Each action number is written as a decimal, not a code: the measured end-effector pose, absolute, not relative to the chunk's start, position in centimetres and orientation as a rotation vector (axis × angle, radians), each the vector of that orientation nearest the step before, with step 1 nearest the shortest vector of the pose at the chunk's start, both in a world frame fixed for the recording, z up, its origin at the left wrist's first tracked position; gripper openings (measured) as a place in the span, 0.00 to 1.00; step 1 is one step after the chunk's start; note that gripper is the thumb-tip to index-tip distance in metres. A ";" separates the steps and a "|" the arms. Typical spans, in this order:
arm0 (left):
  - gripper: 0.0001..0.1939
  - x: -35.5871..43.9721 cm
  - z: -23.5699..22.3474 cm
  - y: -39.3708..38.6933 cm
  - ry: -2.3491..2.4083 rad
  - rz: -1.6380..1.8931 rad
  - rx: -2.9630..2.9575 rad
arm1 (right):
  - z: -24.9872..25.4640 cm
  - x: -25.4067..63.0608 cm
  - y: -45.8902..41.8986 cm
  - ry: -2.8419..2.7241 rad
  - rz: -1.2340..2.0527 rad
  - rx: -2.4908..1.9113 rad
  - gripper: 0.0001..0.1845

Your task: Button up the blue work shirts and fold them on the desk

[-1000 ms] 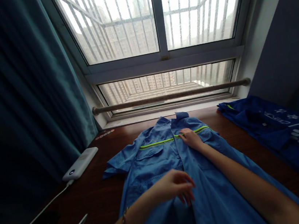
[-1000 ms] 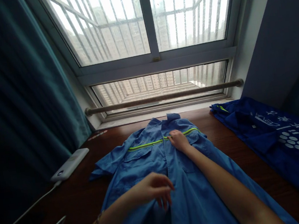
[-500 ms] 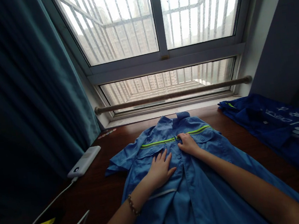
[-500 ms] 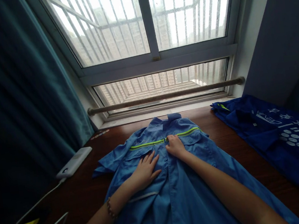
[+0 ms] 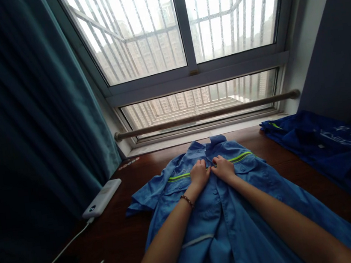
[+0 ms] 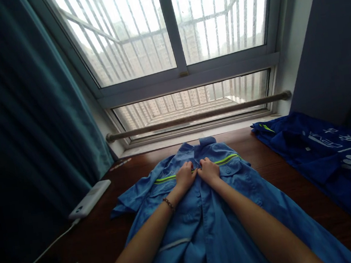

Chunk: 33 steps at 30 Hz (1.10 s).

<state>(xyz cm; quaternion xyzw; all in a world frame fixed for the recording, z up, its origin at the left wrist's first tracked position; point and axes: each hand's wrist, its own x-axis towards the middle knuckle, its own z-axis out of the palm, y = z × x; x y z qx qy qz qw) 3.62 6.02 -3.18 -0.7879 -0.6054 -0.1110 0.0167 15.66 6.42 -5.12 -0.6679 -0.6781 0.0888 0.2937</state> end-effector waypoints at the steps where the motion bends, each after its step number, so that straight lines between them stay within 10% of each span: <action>1: 0.16 3.6 -3.8 6.1 -1.895 -0.405 -2.407 | -5.2 15.8 6.5 -1.791 0.252 -1.760 0.08; 33: 0.08 0.4 -5.1 9.5 -2.472 -1.954 -2.858 | -5.4 18.3 9.1 -1.332 1.363 -1.153 0.17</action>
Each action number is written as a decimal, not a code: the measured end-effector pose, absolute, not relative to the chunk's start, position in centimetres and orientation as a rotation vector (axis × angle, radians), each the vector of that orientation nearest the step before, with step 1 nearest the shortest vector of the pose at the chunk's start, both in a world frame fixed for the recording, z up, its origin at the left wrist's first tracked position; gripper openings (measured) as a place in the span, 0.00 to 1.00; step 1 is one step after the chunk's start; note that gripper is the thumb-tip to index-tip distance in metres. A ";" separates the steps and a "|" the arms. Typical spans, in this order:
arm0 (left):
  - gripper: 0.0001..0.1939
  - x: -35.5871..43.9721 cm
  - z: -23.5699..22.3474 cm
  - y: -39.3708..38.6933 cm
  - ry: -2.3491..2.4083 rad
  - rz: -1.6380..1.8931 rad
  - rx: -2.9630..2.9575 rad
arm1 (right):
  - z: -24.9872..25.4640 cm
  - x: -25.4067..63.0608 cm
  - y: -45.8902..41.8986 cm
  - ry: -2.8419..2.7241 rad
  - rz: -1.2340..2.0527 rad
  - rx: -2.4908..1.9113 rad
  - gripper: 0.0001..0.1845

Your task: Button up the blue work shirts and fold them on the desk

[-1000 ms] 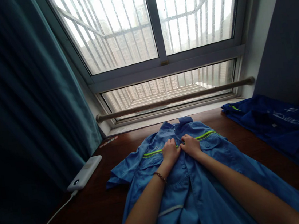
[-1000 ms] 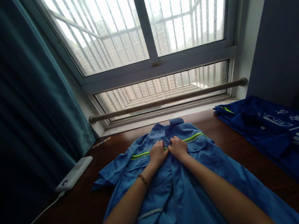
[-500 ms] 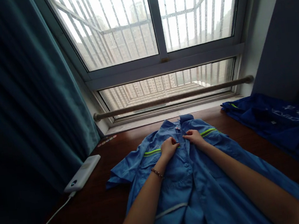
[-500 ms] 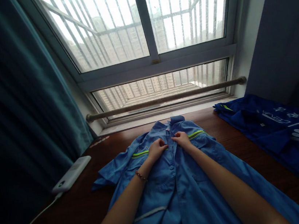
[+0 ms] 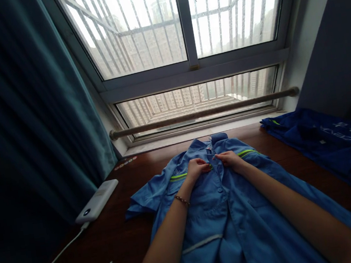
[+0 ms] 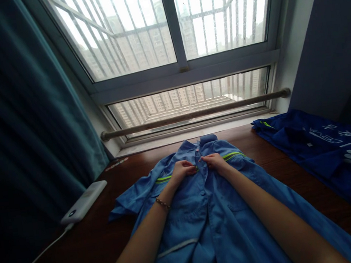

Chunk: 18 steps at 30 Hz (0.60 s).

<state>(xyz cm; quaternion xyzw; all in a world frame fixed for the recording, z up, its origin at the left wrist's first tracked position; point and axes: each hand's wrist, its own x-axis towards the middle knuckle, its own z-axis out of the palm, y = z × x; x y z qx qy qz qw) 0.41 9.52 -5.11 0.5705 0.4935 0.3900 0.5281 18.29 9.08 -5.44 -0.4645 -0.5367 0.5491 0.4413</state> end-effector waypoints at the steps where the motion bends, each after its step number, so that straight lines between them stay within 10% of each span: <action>1: 0.08 0.3 -4.9 9.4 1.148 0.936 1.323 | -5.2 18.2 8.9 -1.346 1.383 -1.123 0.17; 18: 0.13 -0.6 -5.2 8.9 0.966 1.015 1.078 | -5.3 15.5 7.5 -1.620 0.877 -1.028 0.09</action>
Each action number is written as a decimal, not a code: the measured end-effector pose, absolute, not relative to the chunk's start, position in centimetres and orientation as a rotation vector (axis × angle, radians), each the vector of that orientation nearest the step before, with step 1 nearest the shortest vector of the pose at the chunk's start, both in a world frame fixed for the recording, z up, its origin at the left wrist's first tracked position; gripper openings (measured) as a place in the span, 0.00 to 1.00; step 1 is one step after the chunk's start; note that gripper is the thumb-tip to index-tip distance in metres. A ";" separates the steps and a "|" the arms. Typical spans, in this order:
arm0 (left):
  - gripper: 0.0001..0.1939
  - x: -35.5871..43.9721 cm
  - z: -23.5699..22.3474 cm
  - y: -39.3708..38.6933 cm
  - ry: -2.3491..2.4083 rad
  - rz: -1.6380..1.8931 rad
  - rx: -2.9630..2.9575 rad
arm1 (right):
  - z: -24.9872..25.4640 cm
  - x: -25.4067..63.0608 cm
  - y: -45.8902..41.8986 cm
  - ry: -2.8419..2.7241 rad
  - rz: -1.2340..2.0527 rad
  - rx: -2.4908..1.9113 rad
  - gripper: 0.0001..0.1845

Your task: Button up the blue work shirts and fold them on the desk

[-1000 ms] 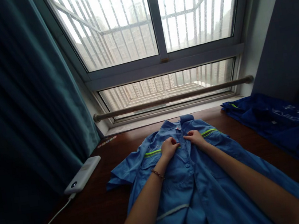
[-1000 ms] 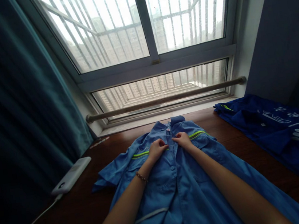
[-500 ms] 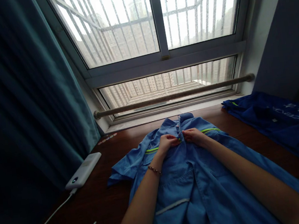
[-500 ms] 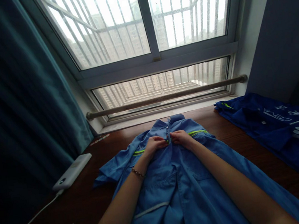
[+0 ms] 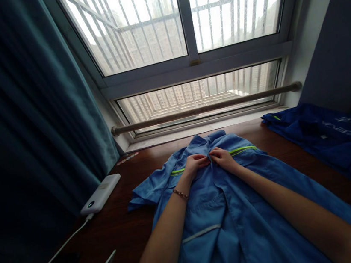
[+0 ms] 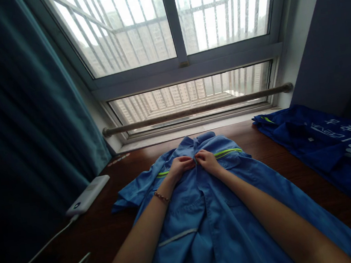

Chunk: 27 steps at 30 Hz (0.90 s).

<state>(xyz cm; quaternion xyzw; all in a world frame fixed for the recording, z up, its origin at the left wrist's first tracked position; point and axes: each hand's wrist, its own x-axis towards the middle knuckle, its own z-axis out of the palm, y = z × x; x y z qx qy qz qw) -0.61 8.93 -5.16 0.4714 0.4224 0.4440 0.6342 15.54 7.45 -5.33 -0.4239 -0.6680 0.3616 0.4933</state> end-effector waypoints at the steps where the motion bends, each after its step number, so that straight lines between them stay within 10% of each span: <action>1: 0.13 -0.6 -5.0 8.9 0.954 1.021 1.082 | -5.3 15.6 7.5 -1.620 0.869 -1.024 0.09; 27: 0.14 0.1 -4.1 8.2 0.961 1.019 1.168 | -5.8 15.6 7.1 -1.628 0.633 -1.128 0.10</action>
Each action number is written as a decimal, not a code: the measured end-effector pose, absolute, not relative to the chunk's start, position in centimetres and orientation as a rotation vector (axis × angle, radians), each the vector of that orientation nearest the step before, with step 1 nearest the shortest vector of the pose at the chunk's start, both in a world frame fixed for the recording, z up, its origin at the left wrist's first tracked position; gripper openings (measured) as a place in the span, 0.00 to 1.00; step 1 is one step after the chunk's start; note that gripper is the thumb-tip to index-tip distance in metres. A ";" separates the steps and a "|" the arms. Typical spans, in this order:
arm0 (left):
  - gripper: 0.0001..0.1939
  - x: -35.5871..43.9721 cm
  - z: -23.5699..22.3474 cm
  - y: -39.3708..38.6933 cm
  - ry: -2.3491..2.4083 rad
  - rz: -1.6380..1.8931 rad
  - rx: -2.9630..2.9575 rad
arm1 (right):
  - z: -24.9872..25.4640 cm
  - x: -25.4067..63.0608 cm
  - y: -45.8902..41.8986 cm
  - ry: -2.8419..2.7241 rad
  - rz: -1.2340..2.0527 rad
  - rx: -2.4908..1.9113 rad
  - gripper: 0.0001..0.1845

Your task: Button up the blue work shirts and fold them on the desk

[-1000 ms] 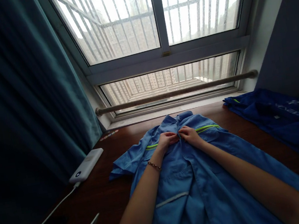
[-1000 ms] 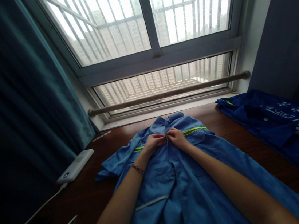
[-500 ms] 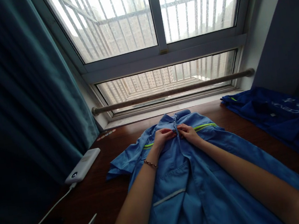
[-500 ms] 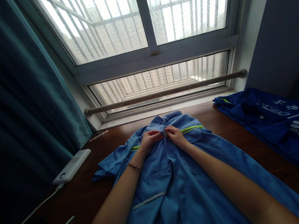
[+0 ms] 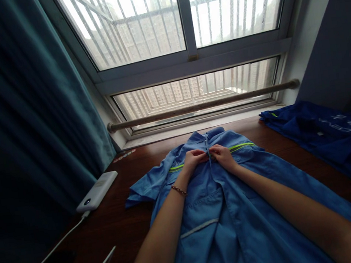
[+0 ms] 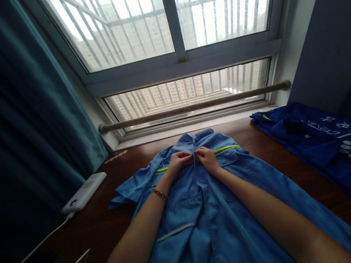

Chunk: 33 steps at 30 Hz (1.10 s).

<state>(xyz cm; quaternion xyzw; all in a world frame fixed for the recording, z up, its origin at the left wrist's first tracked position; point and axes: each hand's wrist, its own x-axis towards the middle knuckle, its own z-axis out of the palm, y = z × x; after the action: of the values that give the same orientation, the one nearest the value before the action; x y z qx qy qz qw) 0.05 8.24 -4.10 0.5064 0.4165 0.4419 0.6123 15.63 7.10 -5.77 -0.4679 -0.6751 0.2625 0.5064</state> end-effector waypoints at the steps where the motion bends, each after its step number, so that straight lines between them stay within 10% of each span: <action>1: 0.14 0.4 -3.9 8.1 0.982 1.026 1.165 | -5.7 15.7 7.1 -1.625 0.593 -1.152 0.08; 33: 0.10 2.2 -6.1 8.9 1.131 1.308 0.894 | -6.2 14.9 7.4 -1.503 0.675 -1.103 0.16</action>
<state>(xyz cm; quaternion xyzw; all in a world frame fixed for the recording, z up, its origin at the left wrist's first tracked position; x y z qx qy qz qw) 2.17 8.89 -6.06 0.3795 0.4804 0.5556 0.5626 14.85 7.39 -6.19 -0.4656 -0.6344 0.2849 0.5474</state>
